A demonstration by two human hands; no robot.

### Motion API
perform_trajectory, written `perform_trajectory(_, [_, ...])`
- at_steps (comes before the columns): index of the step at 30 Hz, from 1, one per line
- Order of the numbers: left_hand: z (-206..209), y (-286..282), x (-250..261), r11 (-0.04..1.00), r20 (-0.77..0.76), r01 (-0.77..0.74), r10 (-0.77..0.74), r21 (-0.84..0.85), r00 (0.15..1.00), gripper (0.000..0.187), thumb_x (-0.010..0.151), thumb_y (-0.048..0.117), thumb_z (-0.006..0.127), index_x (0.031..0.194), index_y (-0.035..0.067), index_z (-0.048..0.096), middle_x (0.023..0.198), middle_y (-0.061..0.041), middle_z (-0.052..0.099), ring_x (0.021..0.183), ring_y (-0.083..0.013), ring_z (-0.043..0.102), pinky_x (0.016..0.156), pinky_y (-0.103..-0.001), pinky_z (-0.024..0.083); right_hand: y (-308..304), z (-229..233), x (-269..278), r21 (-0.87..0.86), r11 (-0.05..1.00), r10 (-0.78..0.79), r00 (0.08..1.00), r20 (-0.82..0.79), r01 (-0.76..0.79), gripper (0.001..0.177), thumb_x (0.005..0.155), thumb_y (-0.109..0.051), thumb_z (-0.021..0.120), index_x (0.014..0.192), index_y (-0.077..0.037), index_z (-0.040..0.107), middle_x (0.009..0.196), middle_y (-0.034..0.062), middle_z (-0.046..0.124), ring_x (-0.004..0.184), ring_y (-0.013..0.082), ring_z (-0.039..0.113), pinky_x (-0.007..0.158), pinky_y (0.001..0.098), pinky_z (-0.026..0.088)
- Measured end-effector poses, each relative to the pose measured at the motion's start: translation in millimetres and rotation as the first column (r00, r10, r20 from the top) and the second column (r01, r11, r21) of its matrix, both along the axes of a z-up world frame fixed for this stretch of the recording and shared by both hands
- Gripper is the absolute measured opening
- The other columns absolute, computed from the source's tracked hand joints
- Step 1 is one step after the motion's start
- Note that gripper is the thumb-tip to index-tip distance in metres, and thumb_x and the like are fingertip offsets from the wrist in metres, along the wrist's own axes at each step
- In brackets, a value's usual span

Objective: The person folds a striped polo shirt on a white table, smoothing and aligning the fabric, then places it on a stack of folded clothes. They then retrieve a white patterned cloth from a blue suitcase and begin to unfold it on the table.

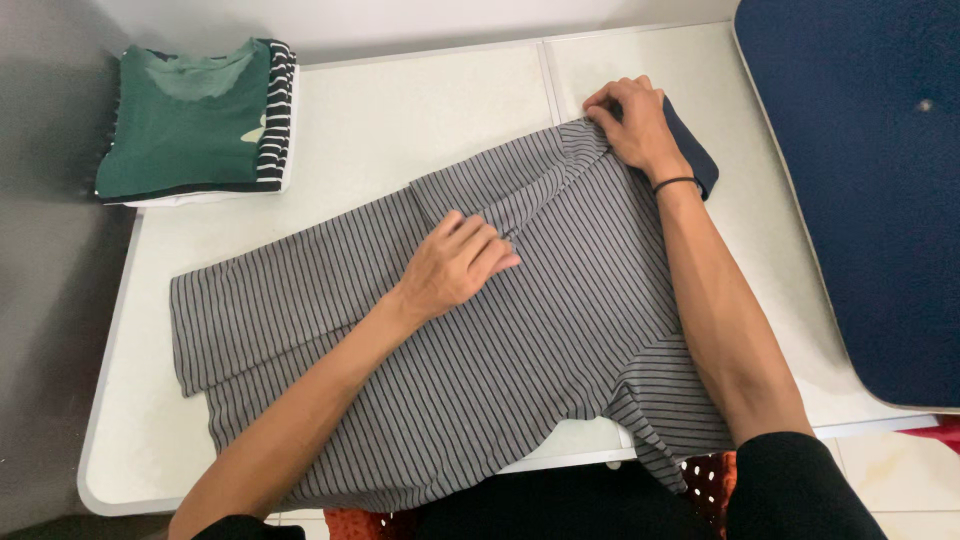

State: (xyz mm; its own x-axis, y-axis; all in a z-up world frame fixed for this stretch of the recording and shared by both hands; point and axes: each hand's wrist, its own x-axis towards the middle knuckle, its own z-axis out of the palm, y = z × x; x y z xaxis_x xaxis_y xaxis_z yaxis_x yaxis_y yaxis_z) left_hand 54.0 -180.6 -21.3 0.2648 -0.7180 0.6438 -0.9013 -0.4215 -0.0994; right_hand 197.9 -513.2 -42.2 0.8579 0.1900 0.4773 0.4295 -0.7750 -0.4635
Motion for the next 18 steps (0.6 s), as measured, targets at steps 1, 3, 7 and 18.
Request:
perform_trajectory(1, [-2,-3,-3,0.997,-0.018,0.070,-0.071,-0.029,0.997,0.021,0.098,0.022,0.077,0.092,0.006,0.065,0.085,-0.004,0.059,0.082,-0.0186,0.059,0.070,-0.035,0.045,0,1,0,-0.003,1.000,-0.005,1.000,0.001,0.005,0.010,0.097,-0.016,0.070,0.101,-0.010,0.077,0.097,0.0069,0.068,0.102,0.0264,0.055,0.099,0.0417,0.035])
perform_trajectory(3, [-3,-7,-8,0.979,-0.005,0.198,-0.198,-0.051,0.980,0.014,0.097,0.017,0.074,0.098,0.005,0.066,0.088,-0.004,0.060,0.083,-0.0167,0.061,0.070,-0.031,0.047,1,2,-1,-0.003,1.000,-0.006,1.000,-0.001,0.006,0.010,0.097,-0.017,0.070,0.101,-0.010,0.076,0.096,0.0070,0.068,0.101,0.0262,0.055,0.099,0.0415,0.035])
perform_trajectory(7, [1,-13,-16,0.942,0.027,0.330,-0.329,-0.065,0.944,0.015,0.098,0.015,0.070,0.108,0.004,0.068,0.099,-0.007,0.063,0.090,-0.0178,0.063,0.076,-0.029,0.050,1,3,-2,0.008,1.000,0.003,1.000,0.002,-0.003,0.011,0.097,-0.018,0.069,0.101,-0.009,0.076,0.096,0.0072,0.068,0.099,0.0262,0.055,0.099,0.0416,0.036])
perform_trajectory(18, [3,-17,-22,0.983,-0.283,-0.143,0.106,-0.112,0.953,0.050,0.082,0.050,0.082,0.076,0.004,0.063,0.073,-0.006,0.058,0.076,-0.0222,0.052,0.066,-0.037,0.045,5,22,-18,0.240,0.971,0.025,0.992,-0.122,0.005,0.024,0.095,-0.029,0.069,0.103,-0.007,0.076,0.091,0.0090,0.068,0.093,0.0234,0.056,0.087,0.0368,0.046])
